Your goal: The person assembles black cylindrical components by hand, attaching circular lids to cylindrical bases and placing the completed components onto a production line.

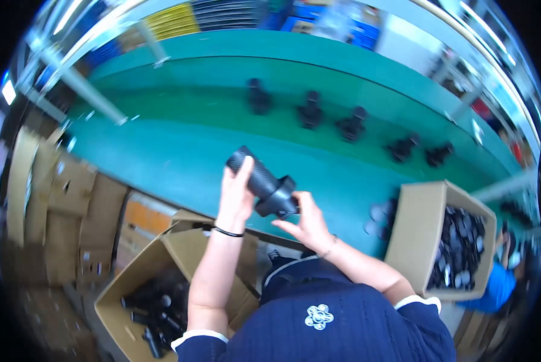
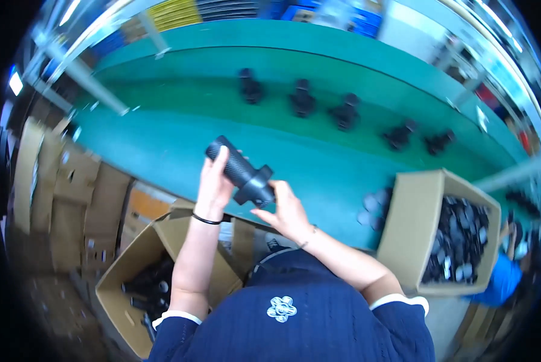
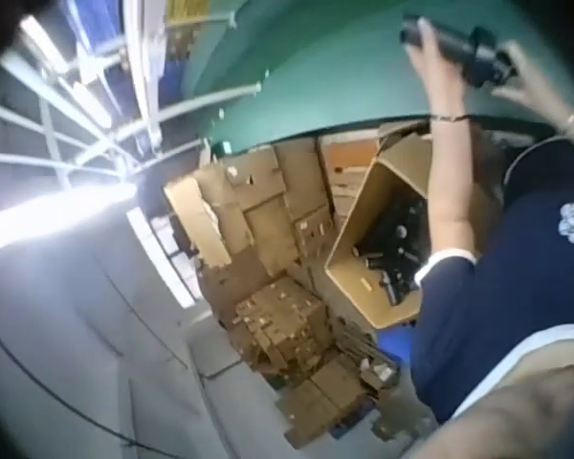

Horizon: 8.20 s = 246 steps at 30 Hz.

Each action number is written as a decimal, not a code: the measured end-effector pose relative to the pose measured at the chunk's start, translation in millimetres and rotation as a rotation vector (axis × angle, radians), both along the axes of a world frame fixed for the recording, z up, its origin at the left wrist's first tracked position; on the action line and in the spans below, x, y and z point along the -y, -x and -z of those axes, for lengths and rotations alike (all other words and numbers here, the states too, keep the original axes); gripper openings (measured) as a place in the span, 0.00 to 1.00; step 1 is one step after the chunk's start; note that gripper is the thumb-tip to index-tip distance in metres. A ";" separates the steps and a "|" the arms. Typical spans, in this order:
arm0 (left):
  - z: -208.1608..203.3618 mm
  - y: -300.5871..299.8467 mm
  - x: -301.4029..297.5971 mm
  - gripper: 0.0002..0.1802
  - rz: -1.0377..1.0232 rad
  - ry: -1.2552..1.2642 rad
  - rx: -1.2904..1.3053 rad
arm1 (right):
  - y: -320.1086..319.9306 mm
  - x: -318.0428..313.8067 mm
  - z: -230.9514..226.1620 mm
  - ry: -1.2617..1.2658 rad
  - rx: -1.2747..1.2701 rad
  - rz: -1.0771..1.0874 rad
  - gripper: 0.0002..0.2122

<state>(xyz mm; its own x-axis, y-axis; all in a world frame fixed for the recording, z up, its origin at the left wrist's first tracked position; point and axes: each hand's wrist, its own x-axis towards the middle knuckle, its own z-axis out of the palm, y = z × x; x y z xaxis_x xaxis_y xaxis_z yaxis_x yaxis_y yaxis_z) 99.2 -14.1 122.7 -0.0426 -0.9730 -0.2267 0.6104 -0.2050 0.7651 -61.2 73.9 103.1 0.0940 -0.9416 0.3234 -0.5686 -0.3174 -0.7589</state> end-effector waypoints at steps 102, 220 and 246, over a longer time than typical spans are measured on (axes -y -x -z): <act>131.8 122.1 3.2 0.35 0.698 0.510 0.618 | 111.1 42.5 20.9 -0.382 -0.138 0.064 0.23; 130.1 75.5 15.9 0.53 1.007 0.406 0.347 | 96.8 38.8 58.4 -0.972 0.855 -0.091 0.21; 117.9 -13.5 296.1 0.37 -0.128 0.398 0.879 | 100.6 44.1 108.7 -0.732 0.450 0.211 0.08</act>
<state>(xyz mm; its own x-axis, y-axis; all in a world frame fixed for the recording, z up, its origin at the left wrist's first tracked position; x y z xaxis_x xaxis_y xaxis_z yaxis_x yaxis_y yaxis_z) 112.7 -310.2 4.8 0.0957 -0.9710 0.2191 -0.2121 0.1951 0.9576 -161.8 29.8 -5.6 -0.0959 -0.9103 -0.4026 -0.1585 0.4133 -0.8967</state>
